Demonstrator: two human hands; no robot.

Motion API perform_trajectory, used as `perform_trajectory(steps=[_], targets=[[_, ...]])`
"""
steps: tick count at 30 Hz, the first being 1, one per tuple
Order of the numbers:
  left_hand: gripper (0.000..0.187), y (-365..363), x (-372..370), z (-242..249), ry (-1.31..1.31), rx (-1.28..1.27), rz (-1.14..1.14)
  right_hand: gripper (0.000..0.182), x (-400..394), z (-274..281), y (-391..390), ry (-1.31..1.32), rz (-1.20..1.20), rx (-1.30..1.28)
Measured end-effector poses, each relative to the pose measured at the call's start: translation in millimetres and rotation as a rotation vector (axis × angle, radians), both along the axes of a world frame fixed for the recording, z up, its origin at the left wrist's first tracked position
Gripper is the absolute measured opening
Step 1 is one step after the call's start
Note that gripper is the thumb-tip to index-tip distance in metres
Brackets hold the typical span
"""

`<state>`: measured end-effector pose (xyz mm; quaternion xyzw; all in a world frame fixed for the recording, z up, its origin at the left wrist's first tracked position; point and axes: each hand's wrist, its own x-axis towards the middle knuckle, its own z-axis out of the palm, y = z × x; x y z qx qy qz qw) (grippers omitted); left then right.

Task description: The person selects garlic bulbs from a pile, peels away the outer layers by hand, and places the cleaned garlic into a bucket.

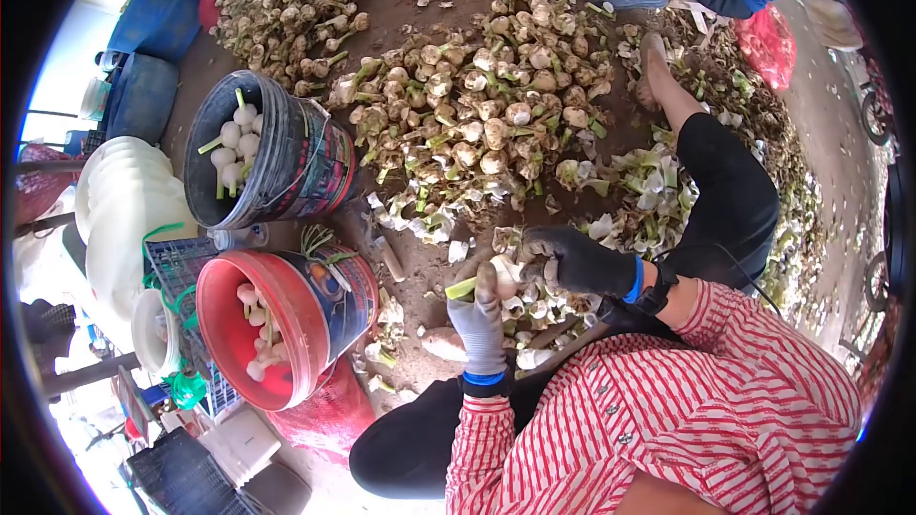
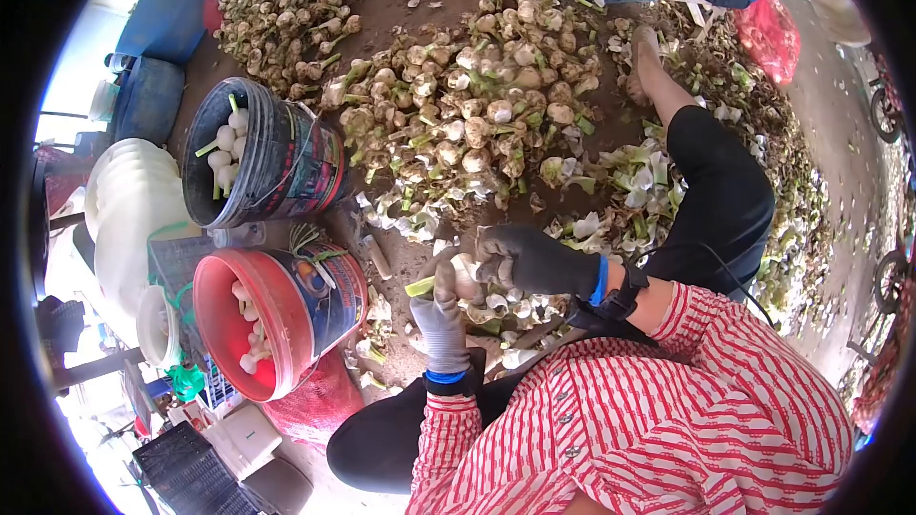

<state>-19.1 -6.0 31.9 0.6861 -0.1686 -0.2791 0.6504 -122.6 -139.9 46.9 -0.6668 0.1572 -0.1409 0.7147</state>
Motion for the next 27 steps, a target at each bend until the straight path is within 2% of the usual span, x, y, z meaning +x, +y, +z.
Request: perform_trajectory(steps=[2, 3, 4, 5, 6, 7, 8, 9, 10, 11, 12, 13, 14, 15, 16, 17, 18, 19, 20, 21, 22, 23, 25, 26, 27], targets=[[0.037, 7, 3, 0, 0.107, -0.005, -0.044, 0.008, -1, 9, -4, 0.274, 0.119, 0.445], [0.038, 9, 3, 3, 0.212, -0.009, -0.089, 0.008, -2, 4, -3, 0.277, 0.121, 0.446], [0.034, 10, 1, -6, 0.555, -0.162, 0.018, 0.008, -4, -4, -2, 0.238, 0.068, 0.54], [0.026, 18, 3, -22, 0.54, -0.212, -0.063, 0.009, -5, -13, 0, 0.196, 0.019, 0.635], [0.02, 27, 4, -38, 0.525, -0.263, -0.143, 0.008, -9, -22, 1, -0.017, 0.16, 0.636], [0.015, 21, 4, -30, 0.79, -0.475, -0.14, 0.009, -8, 3, 7, 0.082, 0.219, 0.427], [0.011, 14, 6, -19, 0.263, -0.348, -0.317, 0.009, -9, 16, 8, 0.112, 0.259, 0.365], [0.01, 17, 7, -30, -0.22, -0.183, -0.264, 0.01, -13, 27, 10, 0.146, 0.295, 0.306], [0.013, 20, 7, -40, -0.675, 0.049, -0.105, 0.012, -17, 39, 4, 0.072, 0.345, 0.533], [0.026, 29, 6, -37, -0.345, 0.119, -0.181, 0.018, -6, 39, 3, -0.42, 0.236, 0.405], [0.035, 26, 3, -23, -0.253, 0.239, -0.099, 0.023, -13, 41, -2, -0.288, 0.177, 0.438], [0.031, 28, 4, -32, -0.256, 0.223, -0.088, 0.028, -21, 43, -7, -0.157, 0.117, 0.468], [0.028, 31, 5, -41, -0.26, 0.207, -0.077, 0.034, -21, 25, -7, -0.063, 0.211, 0.317], [0.032, 30, 8, -21, -0.456, 0.336, -0.156, 0.042, -22, 8, -8, 0.021, 0.311, 0.15], [0.032, 30, 9, -24, -0.454, 0.334, -0.159, 0.051, -22, -10, -9, 0.086, 0.412, -0.019], [0.03, 29, 9, -29, 0.166, 0.032, 0.033, 0.061, -27, -30, -2, 0.22, 0.425, -0.489], [0.03, 26, 6, -29, 0.483, -0.126, 0.102, 0.052, -19, -12, 6, 0.186, 0.27, -0.416], [0.03, 21, 4, -27, 0.793, -0.273, 0.223, 0.052, -13, -19, 13, 0.194, 0.269, -0.417], [0.037, 15, -3, -21, 0.676, -0.194, 0.204, 0.044, -7, -35, 21, 0.242, 0.264, -0.125], [0.054, 10, -7, -14, 0.555, -0.114, 0.185, 0.038, -2, -30, 27, 0.188, 0.327, -0.01], [0.051, 10, -6, -11, 0.586, -0.035, 0.27, 0.031, 5, -19, 31, 0.142, 0.391, 0.11], [0.046, 8, 6, -12, 0.732, 0.019, 0.344, 0.026, 4, -1, 36, 0.001, 0.529, 0.051], [0.027, 35, 19, -32, 0.384, 0.029, 0.135, 0.032, -1, 13, 40, -0.019, 0.644, -0.076], [0.033, 42, 32, -23, -0.054, 0.124, 0.021, 0.037, 0, 8, 30, 0.035, 0.676, 0.024], [0.036, 46, 46, -1, -0.327, 0.221, 0.076, 0.041, 1, -5, 20, 0.09, 0.705, 0.125]])
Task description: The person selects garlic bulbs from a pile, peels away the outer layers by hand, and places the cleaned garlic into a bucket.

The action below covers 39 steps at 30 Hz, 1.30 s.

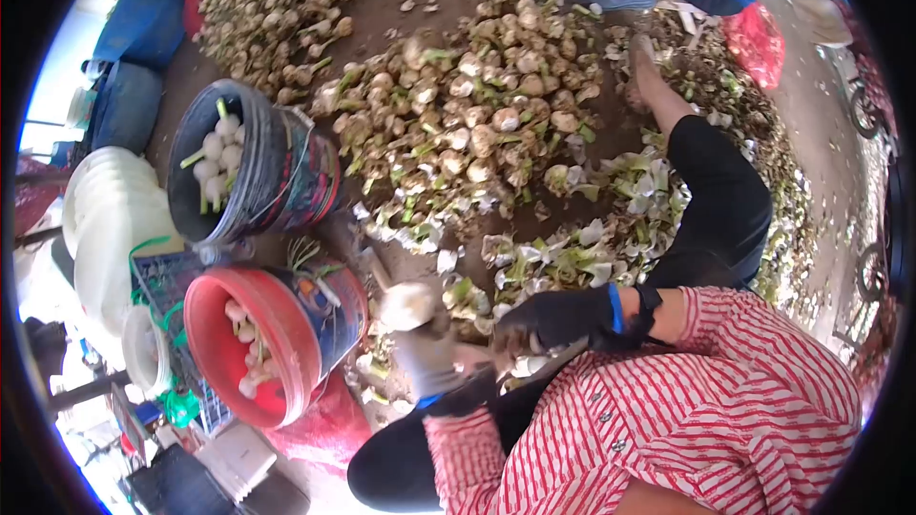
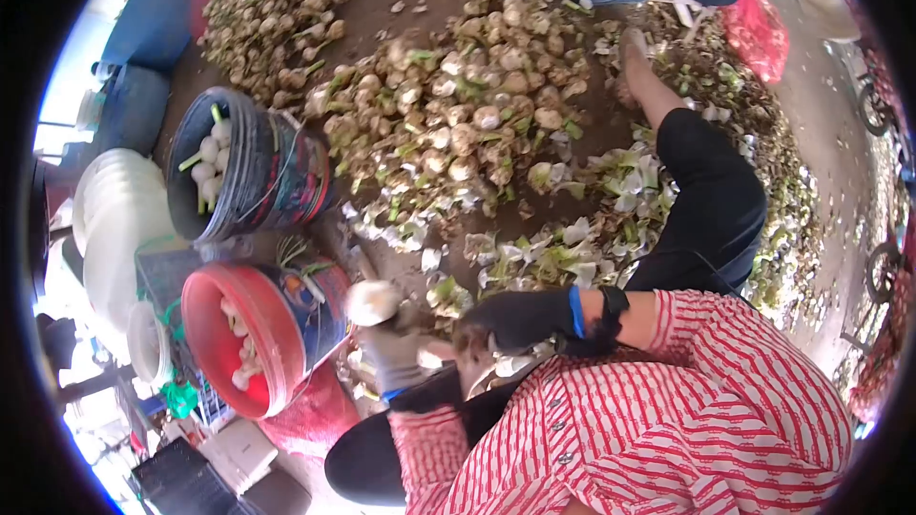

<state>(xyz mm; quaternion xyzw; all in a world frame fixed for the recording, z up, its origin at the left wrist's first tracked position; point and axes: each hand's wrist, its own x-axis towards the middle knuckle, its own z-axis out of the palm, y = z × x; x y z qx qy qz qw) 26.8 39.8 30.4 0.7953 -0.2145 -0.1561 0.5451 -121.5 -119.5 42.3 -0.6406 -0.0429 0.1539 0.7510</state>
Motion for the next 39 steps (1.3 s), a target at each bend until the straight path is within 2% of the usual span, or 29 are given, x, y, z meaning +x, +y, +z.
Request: perform_trajectory(steps=[1, 2, 3, 4, 5, 7, 8, 9, 11, 12, 13, 14, 15, 16, 18, 19, 20, 22, 23, 25, 26, 28, 29, 30, 31, 33, 36, 37, 39], targets=[[0.039, 4, 14, 22, -0.271, 0.123, 0.082, 0.047, -12, -73, -1, -0.236, -0.186, -0.195], [0.036, 17, 37, 31, 0.096, -0.32, 0.174, 0.046, -18, -68, -22, -0.098, -0.215, -0.779], [0.036, 30, 61, 40, 0.408, -0.807, 0.32, 0.04, -13, -82, -47, 0.056, -0.221, -1.126], [0.037, 17, 59, 80, 0.857, -1.417, 0.345, 0.037, -15, -118, -69, -0.024, -0.572, -0.955], [0.037, 11, 59, 78, 0.856, -1.417, 0.351, 0.038, -12, -112, -89, 0.274, -0.611, -1.265], [0.041, 1, 55, 77, 0.744, -1.122, 0.211, 0.039, -14, -132, -108, 0.306, -0.645, -1.343], [0.043, -5, 47, 62, 0.69, -0.813, 0.279, 0.039, -14, -146, -116, 0.341, -0.69, -1.426], [0.044, -17, 33, 49, 0.749, -0.704, 0.238, 0.039, -19, -172, -119, 0.326, -0.704, -1.43], [0.039, -41, 11, 21, 1.006, -0.707, 0.293, 0.037, -24, -221, -128, 0.046, -0.845, -1.409], [0.037, -52, -1, 18, 0.909, -0.498, 0.206, 0.037, -19, -216, -135, 0.038, -0.844, -1.418], [0.038, -54, -11, 7, 0.783, -0.334, 0.061, 0.036, -17, -205, -132, 0.096, -0.852, -1.01], [0.05, -56, -18, -3, 0.531, -0.056, -0.126, 0.035, -18, -195, -125, 0.158, -0.836, -0.597], [0.057, -63, -27, -9, 0.532, -0.06, -0.154, 0.026, -12, -165, -124, 0.29, -0.695, -0.497], [0.064, -70, -34, -13, 0.528, -0.064, -0.181, 0.026, -13, -147, -118, 0.299, -0.683, -0.486], [0.068, -69, -42, -22, 0.199, 0.014, -0.367, 0.028, -13, -122, -103, 0.206, -0.56, -0.147], [0.072, -68, -43, -34, 0.328, -0.133, -0.379, 0.028, -9, -106, -92, 0.208, -0.554, -0.137], [0.072, -70, -49, -25, 0.603, -0.317, -0.273, 0.017, -3, -89, -76, 0.101, -0.78, 0.199], [0.069, -66, -48, -21, 0.496, -0.253, -0.265, 0.009, 7, -99, -49, -0.017, -0.997, 0.542], [0.068, -65, -48, -19, 0.459, -0.233, -0.264, 0.011, 16, -135, -37, -0.065, -1.024, 0.547], [0.065, -64, -53, -11, 0.147, -0.063, -0.253, 0.02, 7, -61, -52, -0.026, -0.816, 0.133], [0.065, -65, -56, -7, 0.146, -0.065, -0.255, 0.025, 3, -23, -59, -0.034, -0.711, -0.069], [0.063, -65, -59, -2, -0.016, -0.035, -0.31, 0.037, 12, -12, -50, 0.118, -0.665, -0.477], [0.061, -63, -59, -1, -0.045, -0.038, -0.299, 0.036, 12, -13, -43, 0.155, -0.774, -0.282], [0.061, -60, -59, 2, -0.057, -0.053, -0.301, 0.036, 11, -14, -43, 0.14, -0.779, -0.293], [0.061, -57, -58, 5, -0.072, -0.019, -0.32, 0.038, 8, -16, -49, 0.125, -0.631, -0.347], [0.06, -54, -57, 5, -0.107, 0.036, -0.35, 0.041, 2, -22, -52, 0.041, -0.625, -0.233], [0.06, -54, -54, -6, 0.092, -0.096, -0.341, 0.041, -5, -28, -54, 0.059, -0.577, -0.135], [0.061, -56, -51, 3, 0.115, -0.099, -0.38, 0.032, -7, -38, -52, 0.151, -0.608, -0.18], [0.061, -56, -48, 3, 0.093, -0.105, -0.392, 0.027, -10, -51, -56, 0.09, -0.584, -0.17]])
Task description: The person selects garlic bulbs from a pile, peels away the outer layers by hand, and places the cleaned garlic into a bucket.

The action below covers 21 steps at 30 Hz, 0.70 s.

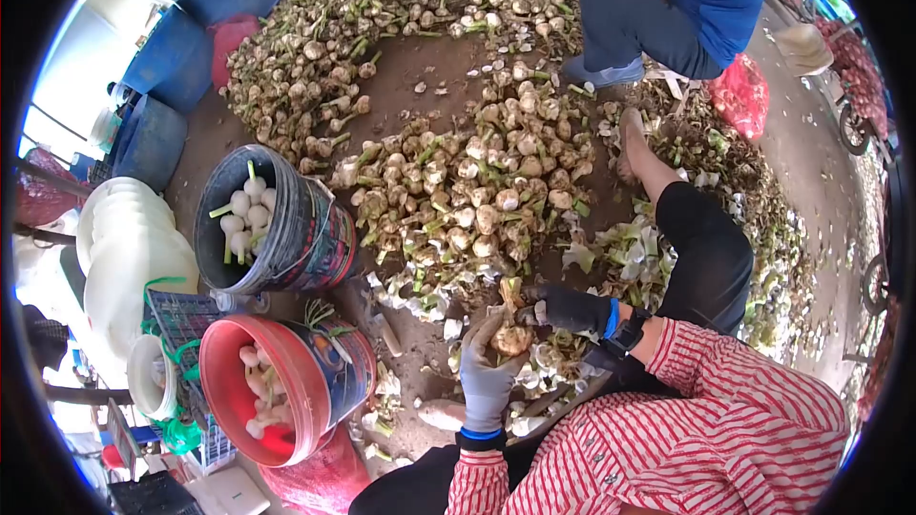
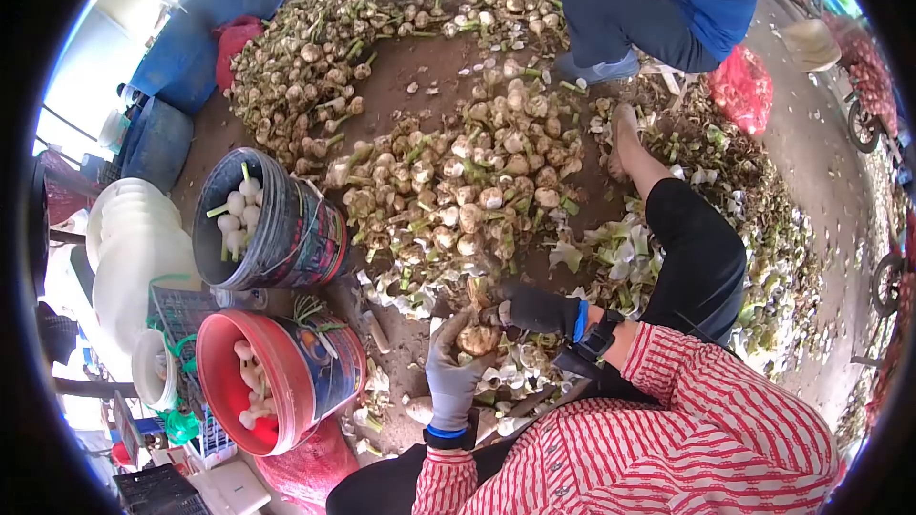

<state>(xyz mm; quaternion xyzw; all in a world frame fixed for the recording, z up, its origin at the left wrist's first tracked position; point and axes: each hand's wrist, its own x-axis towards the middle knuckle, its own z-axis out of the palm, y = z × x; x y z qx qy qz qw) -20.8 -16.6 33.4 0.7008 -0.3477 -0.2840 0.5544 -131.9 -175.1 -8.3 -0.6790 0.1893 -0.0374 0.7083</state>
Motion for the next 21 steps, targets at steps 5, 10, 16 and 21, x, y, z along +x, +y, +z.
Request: perform_trajectory(steps=[5, 10, 16, 21], targets=[[0.062, -1, -5, 4, 0.067, 0.027, -0.002, 0.036, 6, -19, -3, 0.019, 0.112, 0.025], [0.065, 3, -4, -8, 0.458, -0.092, 0.012, 0.018, 3, 4, 0, -0.132, -0.079, 0.278], [0.064, 8, 0, -8, 1.203, -0.381, -0.032, 0.025, 2, 50, -3, 0.072, 0.022, -0.094], [0.062, 8, -4, -20, 1.321, -0.414, 0.055, 0.029, 10, 6, 20, 0.008, -0.164, 0.054]])
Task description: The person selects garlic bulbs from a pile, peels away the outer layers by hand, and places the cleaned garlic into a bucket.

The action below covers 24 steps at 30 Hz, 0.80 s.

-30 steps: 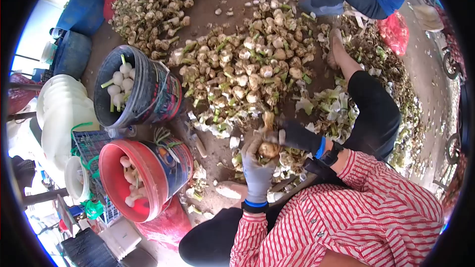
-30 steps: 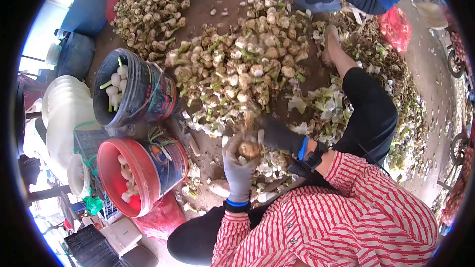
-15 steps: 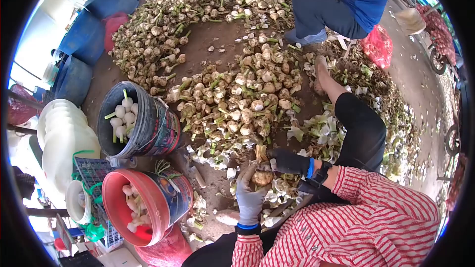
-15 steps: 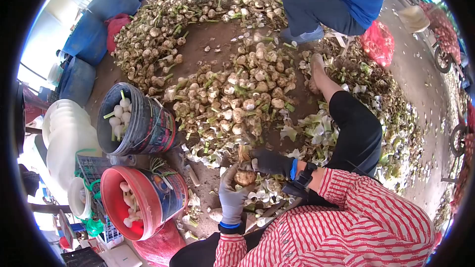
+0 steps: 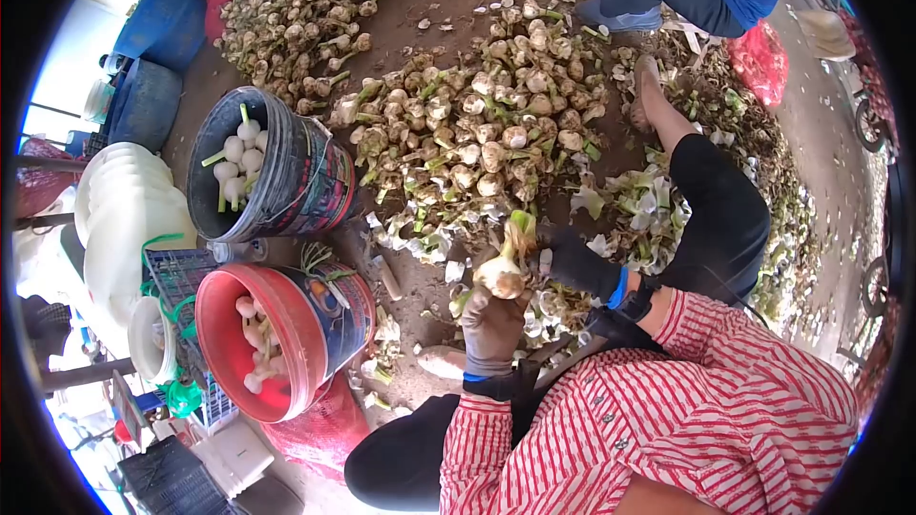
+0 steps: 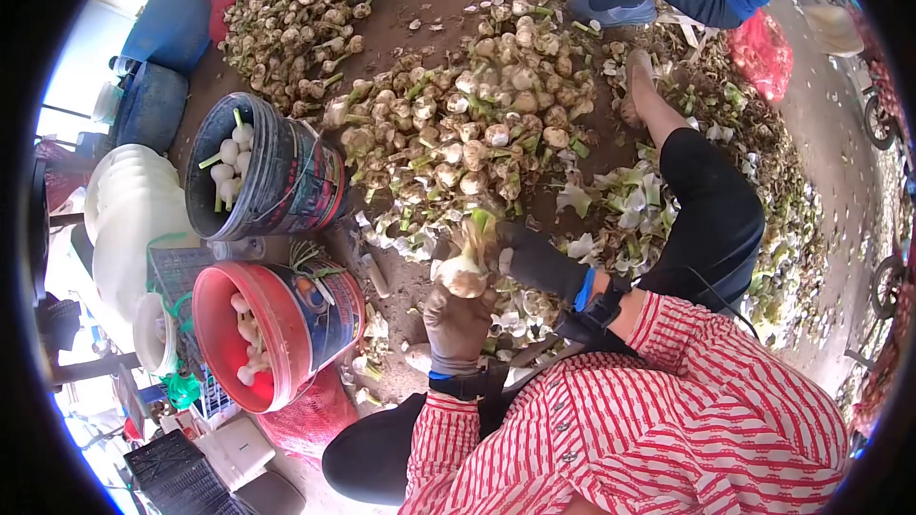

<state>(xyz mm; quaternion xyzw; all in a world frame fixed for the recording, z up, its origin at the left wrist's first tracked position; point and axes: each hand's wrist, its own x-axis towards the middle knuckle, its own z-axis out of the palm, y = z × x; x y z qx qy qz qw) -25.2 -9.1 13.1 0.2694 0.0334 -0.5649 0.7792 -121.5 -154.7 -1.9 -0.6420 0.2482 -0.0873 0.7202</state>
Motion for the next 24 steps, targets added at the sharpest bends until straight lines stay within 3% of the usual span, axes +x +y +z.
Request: perform_trajectory(steps=[1, 3, 4, 5, 6, 8, 10, 12, 14, 15, 16, 17, 20, 21, 23, 24], targets=[[0.062, 1, 1, -4, 0.123, -0.137, 0.004, 0.031, 3, 0, 6, -0.065, -0.11, -0.242], [0.064, 5, 6, -16, 0.198, -0.149, -0.066, 0.047, -1, 5, 4, -0.119, -0.074, -0.592], [0.065, 5, 9, -20, 0.272, -0.168, -0.138, 0.047, 0, 3, 5, -0.12, -0.077, -0.589], [0.067, -5, 6, 5, 0.059, 0.124, -0.078, 0.046, 1, 0, 5, -0.055, -0.118, -0.424], [0.067, -8, 5, 10, 0.06, 0.124, -0.077, 0.046, 3, 2, 5, 0.013, -0.156, -0.256], [0.063, -11, 4, 16, -0.706, 0.438, 0.007, 0.042, 4, 11, 3, 0.073, -0.171, -0.372], [0.062, -10, 6, 29, -0.709, 0.399, 0.031, 0.038, 0, 6, -6, -0.225, -0.053, 0.19], [0.067, -5, 10, 28, -0.488, 0.402, 0.102, 0.037, -7, -4, -16, -0.351, 0.004, 0.63], [0.076, -9, 7, 26, -0.417, 0.401, 0.159, 0.036, -8, 10, -18, -0.158, 0.104, 0.055], [0.078, -10, 4, 22, -0.523, 0.357, 0.152, 0.037, -3, 9, -13, -0.34, 0.103, 0.58], [0.079, -12, 3, 19, -0.627, 0.308, 0.144, 0.037, -7, 12, -16, -0.34, 0.098, 0.578], [0.084, -9, 6, 20, -0.65, 0.323, 0.05, 0.034, -11, 28, -19, -0.178, 0.18, 0.31], [0.075, 4, 12, 3, -0.463, 0.213, -0.102, 0.026, -7, 0, -25, -0.03, 0.214, 0.386], [0.078, 1, 9, 11, -0.314, 0.095, -0.062, 0.025, -3, -7, -29, -0.101, 0.033, 0.24], [0.076, 0, 6, 21, -0.271, 0.051, -0.04, 0.029, 2, -17, -50, 0.175, -0.285, 0.033], [0.075, -1, 4, 26, -0.225, 0.011, -0.016, 0.029, -3, -16, -52, 0.175, -0.284, 0.032]])
